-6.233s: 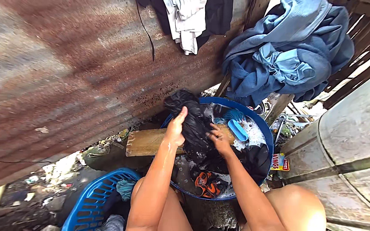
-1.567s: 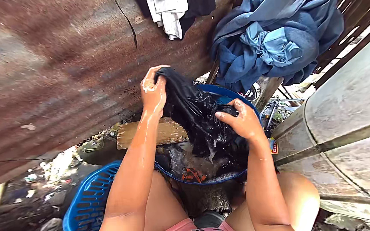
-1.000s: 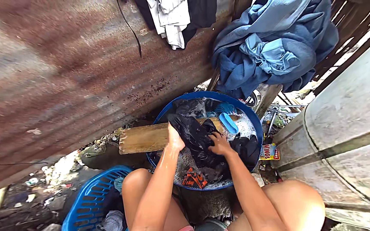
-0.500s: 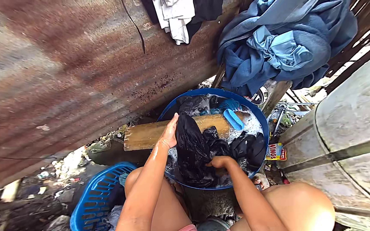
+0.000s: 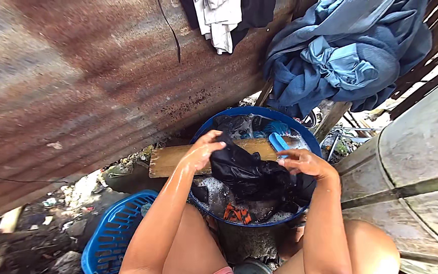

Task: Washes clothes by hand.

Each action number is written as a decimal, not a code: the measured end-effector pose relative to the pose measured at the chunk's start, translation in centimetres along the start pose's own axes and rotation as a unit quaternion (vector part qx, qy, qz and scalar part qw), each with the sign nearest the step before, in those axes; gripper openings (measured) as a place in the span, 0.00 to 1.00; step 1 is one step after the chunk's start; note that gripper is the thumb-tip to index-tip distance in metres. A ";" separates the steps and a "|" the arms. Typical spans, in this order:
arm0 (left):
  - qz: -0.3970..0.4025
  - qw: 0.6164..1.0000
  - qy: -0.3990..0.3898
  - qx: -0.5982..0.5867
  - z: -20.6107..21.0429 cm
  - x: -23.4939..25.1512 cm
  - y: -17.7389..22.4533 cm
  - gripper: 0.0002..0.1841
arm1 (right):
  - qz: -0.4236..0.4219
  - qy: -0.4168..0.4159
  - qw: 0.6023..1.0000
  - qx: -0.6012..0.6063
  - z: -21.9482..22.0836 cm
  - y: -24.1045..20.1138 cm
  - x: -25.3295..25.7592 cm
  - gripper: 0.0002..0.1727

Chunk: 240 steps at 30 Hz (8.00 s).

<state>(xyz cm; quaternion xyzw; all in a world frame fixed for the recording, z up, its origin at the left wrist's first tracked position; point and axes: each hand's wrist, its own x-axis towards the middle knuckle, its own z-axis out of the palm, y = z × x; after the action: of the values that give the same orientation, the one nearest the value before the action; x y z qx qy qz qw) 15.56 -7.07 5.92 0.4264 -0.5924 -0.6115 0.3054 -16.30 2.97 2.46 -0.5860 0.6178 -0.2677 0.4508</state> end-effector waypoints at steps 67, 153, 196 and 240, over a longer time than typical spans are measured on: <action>-0.096 0.863 0.166 0.468 -14.4 -1.0 -19.0 0.28 | -0.043 -0.006 0.965 -0.260 29.9 -10.2 17.5 0.41; -0.094 0.872 0.132 0.462 -15.4 0.1 -19.6 0.30 | 0.039 0.102 0.979 -0.171 29.7 -8.1 17.1 0.37; -0.148 0.884 0.114 0.427 -13.9 -1.8 -18.5 0.29 | -0.028 -0.072 0.996 0.050 14.8 -5.2 12.7 0.31; -0.152 0.884 0.098 0.431 -14.3 -1.7 -18.7 0.29 | 0.266 0.273 0.906 -0.184 12.2 1.0 17.3 0.51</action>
<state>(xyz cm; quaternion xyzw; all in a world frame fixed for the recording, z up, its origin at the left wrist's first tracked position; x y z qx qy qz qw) 31.43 -10.18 -11.31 0.6589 -0.6923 -0.2897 0.0512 -4.56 -11.11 -8.10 -0.3765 0.8878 -0.1693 0.2036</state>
